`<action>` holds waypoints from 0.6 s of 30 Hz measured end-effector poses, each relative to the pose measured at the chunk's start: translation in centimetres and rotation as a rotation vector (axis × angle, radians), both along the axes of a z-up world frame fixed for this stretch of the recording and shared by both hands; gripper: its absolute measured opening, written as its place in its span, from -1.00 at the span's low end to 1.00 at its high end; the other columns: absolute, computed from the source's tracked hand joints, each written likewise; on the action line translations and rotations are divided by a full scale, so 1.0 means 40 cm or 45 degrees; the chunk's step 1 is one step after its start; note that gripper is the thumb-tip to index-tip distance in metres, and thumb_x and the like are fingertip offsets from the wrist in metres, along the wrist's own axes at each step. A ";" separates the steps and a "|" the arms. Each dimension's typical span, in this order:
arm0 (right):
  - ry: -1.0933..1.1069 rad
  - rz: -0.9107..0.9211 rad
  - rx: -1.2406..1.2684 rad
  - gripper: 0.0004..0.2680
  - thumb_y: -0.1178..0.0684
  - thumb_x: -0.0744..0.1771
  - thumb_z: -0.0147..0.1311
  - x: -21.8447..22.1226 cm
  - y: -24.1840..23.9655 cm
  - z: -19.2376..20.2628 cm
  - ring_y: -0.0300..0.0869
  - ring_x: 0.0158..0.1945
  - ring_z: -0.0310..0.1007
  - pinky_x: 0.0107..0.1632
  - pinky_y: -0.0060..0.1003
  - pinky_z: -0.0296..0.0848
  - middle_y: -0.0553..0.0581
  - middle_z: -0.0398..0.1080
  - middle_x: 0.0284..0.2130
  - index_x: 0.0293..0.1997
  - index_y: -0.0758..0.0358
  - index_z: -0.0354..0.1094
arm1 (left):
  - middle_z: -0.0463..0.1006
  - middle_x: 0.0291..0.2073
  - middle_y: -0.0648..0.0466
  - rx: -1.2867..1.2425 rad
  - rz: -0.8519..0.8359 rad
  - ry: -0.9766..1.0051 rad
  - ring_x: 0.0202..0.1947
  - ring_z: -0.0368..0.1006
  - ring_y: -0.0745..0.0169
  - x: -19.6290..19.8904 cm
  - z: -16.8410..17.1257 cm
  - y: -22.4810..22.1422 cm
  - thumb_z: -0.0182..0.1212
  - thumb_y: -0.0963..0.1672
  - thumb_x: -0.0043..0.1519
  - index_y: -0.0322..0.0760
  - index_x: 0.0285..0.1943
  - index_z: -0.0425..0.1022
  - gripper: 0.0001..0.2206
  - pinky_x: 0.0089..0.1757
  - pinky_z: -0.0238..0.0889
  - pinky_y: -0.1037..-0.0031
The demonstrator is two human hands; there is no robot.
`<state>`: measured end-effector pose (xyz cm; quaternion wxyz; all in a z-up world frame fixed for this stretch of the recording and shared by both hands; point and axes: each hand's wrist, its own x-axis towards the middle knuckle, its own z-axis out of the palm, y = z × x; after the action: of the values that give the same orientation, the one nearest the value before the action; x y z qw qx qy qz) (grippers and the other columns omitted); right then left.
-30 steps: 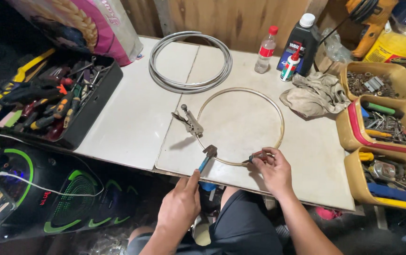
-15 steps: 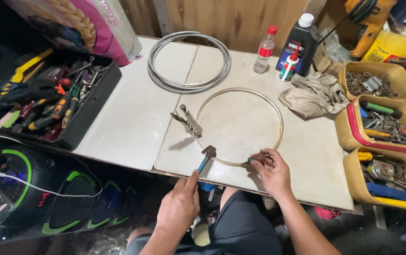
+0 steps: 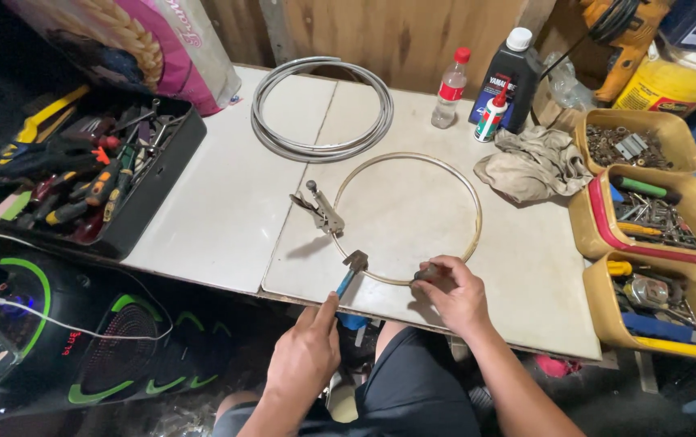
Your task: Using a hammer to tap and adjust a metal hoop on a workbench
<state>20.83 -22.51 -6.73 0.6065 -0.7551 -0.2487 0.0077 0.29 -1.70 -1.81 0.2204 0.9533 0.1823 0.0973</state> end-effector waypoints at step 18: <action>0.272 0.061 0.079 -0.68 0.26 0.25 0.29 0.058 0.022 0.002 -0.21 -0.24 0.61 -0.05 -0.33 0.64 0.20 0.61 -0.24 0.11 0.26 0.44 | 0.53 -0.23 -0.03 -0.017 0.024 -0.048 -0.44 0.53 -0.29 0.000 -0.005 -0.003 0.11 -0.11 0.26 -0.05 0.39 0.35 -0.55 -0.44 0.44 0.01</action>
<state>23.13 -21.63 -6.65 0.6522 -0.7248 -0.2009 0.0951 0.29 -1.83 -2.02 0.2293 0.9481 0.1876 0.1159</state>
